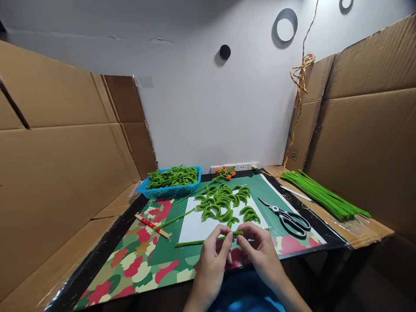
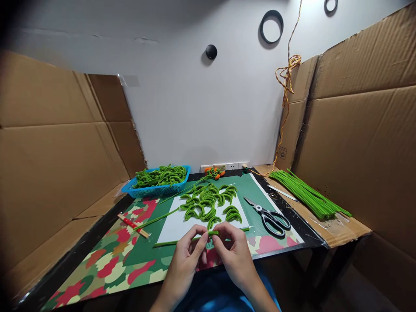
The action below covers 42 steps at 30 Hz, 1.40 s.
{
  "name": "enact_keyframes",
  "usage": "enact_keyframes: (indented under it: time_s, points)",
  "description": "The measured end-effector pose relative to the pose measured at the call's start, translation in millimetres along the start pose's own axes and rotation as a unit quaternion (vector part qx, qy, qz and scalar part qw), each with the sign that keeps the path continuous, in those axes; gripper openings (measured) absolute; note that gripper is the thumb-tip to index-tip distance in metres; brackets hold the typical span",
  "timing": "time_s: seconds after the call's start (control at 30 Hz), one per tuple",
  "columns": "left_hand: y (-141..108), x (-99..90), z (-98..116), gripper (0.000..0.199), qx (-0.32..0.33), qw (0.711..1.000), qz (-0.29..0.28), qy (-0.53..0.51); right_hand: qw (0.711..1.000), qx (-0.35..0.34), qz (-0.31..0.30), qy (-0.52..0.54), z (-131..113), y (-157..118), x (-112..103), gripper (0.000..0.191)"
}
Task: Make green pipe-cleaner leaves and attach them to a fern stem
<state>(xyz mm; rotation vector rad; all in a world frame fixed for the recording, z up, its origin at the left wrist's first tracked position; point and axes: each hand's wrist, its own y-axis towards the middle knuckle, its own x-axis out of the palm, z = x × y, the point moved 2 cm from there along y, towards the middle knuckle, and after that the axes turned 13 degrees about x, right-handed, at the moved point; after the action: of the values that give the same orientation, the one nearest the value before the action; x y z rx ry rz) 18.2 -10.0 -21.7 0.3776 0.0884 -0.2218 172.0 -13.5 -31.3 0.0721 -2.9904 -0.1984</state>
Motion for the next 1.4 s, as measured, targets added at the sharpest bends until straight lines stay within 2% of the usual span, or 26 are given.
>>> enact_keyframes:
  time_s: [0.23, 0.47, 0.67, 1.0, 1.17, 1.4]
  points:
    - [0.5, -0.5, -0.3, 0.044, 0.013, 0.999, 0.037, 0.014, 0.999, -0.015, 0.028, -0.005, 6.4, 0.6, -3.9, 0.031]
    - [3.0, 0.3, -1.2, 0.036, 0.029, 0.999, 0.028, -0.012, 0.998, -0.032, 0.027, -0.038, 6.1, 0.2, -1.6, 0.026]
    - [1.9, -0.4, -0.9, 0.034, 0.043, 0.998, 0.032, 0.011, 0.998, -0.033, 0.02, -0.052, 5.1, -1.2, -1.1, 0.027]
    - [-0.3, 2.6, 3.5, 0.031, 0.019, 0.999, 0.034, 0.003, 0.999, -0.009, 0.02, -0.039, 7.4, -3.5, -0.6, 0.033]
    - [-0.9, 3.7, 5.8, 0.036, 0.005, 1.0, 0.017, -0.002, 1.0, 0.001, 0.018, -0.025, 8.0, -4.4, 0.3, 0.037]
    - [-0.6, 3.5, 5.7, 0.038, 0.014, 1.0, 0.021, -0.005, 1.0, 0.003, 0.019, -0.023, 6.8, -3.9, 1.6, 0.038]
